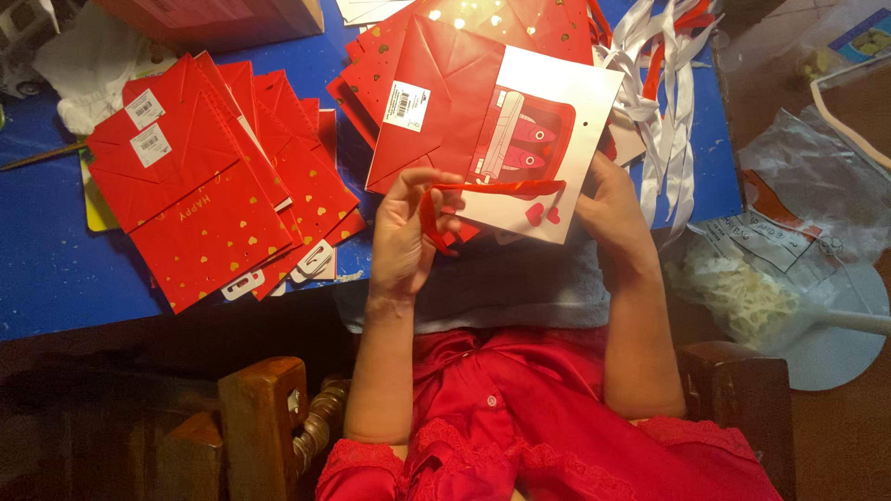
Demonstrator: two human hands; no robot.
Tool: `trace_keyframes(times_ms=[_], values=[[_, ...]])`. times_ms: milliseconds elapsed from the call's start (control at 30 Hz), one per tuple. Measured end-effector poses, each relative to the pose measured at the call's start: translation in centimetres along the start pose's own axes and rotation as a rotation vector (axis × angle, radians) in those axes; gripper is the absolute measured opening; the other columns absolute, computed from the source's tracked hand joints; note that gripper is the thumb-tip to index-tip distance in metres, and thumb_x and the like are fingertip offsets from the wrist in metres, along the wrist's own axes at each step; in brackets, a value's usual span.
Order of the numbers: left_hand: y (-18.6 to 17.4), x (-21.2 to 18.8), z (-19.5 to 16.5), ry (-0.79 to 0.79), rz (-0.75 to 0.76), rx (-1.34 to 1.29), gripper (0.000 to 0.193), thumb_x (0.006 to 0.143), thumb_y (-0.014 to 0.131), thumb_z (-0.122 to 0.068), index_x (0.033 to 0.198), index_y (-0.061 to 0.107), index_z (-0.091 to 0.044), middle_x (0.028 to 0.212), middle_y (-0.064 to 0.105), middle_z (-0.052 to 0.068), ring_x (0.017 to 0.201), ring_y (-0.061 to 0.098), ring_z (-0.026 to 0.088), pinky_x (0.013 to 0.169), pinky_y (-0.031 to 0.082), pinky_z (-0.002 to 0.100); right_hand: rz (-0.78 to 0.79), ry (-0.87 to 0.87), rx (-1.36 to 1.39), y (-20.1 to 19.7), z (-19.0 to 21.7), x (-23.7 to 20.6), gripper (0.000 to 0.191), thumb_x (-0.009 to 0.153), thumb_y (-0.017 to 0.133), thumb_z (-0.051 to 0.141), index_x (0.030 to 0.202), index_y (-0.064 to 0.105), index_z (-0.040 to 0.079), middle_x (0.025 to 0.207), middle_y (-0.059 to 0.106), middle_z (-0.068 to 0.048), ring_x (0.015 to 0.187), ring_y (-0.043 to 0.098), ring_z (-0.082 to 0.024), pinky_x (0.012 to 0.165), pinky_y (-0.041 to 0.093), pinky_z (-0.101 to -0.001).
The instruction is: The person ties red and white ribbons onto stacks of red Valentine's Day cards. They thread the ribbon through a slot on the card, pull it taut, and tie a bow. The finished cards are stacked on the table.
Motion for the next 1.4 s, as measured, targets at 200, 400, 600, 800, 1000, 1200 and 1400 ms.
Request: trace_keyframes(times_ms=[200,400,600,800,1000,1200,1400], values=[[0.2,-0.8,-0.5,0.03,0.204,-0.245,0.02,0.101,0.071,-0.023,0.109,0.062,-0.007,0.124,0.067,0.015,0.093,0.071,0.022,0.074,0.059,0.031,-0.039,0.1,0.037,0.0,0.1,-0.4,0.044,0.088,0.07,0.008,0.131,0.067,0.005,0.124,0.073,-0.004,0.117,0.065,-0.012,0.099,0.05,-0.0294],[1.6,-2.1,-3.6,0.204,0.42,-0.354,0.016,0.101,0.073,-0.02,0.109,0.064,-0.011,0.097,0.064,0.007,0.08,0.058,0.014,0.065,0.049,0.025,-0.022,0.033,0.001,-0.2,-0.1,-0.2,0.044,0.089,0.069,0.005,0.133,0.067,0.004,0.125,0.072,-0.004,0.117,0.065,-0.011,0.098,0.05,-0.0278],[2.2,-2.4,-6.0,0.266,0.348,-0.377,0.009,0.108,0.066,-0.019,0.114,0.062,-0.013,0.085,0.06,0.003,0.079,0.052,0.012,0.064,0.047,0.021,0.003,0.031,0.031,-0.2,-0.6,0.3,0.043,0.092,0.068,0.005,0.135,0.065,0.004,0.123,0.072,-0.003,0.112,0.066,-0.011,0.096,0.052,-0.0273],[1.1,-2.8,-8.9,0.233,0.294,-0.872,0.015,0.107,0.058,-0.002,0.121,0.061,-0.008,0.09,0.06,0.003,0.085,0.051,0.014,0.068,0.05,0.022,0.031,0.037,0.113,0.2,-0.2,0.1,0.042,0.092,0.068,0.006,0.134,0.065,0.004,0.125,0.071,-0.002,0.115,0.066,-0.01,0.098,0.051,-0.0274],[-1.5,-1.8,-8.4,0.234,0.169,-1.004,0.015,0.108,0.056,-0.002,0.121,0.062,-0.003,0.099,0.061,0.005,0.085,0.056,0.012,0.079,0.054,0.023,-0.023,0.079,0.047,0.4,0.2,0.1,0.041,0.089,0.068,0.004,0.13,0.068,0.004,0.123,0.072,-0.003,0.114,0.066,-0.012,0.098,0.05,-0.0286],[-2.7,-1.4,-7.8,0.246,0.076,-1.012,0.024,0.105,0.053,0.002,0.125,0.063,-0.006,0.101,0.059,0.009,0.091,0.057,0.015,0.08,0.054,0.023,-0.014,0.042,0.084,0.5,-0.5,0.1,0.044,0.087,0.068,0.002,0.13,0.068,0.003,0.125,0.072,-0.004,0.115,0.065,-0.012,0.098,0.05,-0.0286],[-2.6,-1.7,-8.2,0.232,0.083,-0.811,0.022,0.109,0.055,-0.01,0.129,0.063,-0.005,0.098,0.058,0.007,0.086,0.059,0.015,0.077,0.052,0.024,0.041,-0.035,0.023,0.3,-1.6,1.0,0.042,0.088,0.07,0.001,0.13,0.067,0.002,0.122,0.072,-0.005,0.11,0.066,-0.012,0.096,0.053,-0.0287]])
Point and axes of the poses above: each hand's wrist, its own x-axis towards the middle knuckle, its own y-axis out of the palm, z = x × y, the point moved 6 cm from there along x, towards the middle knuckle
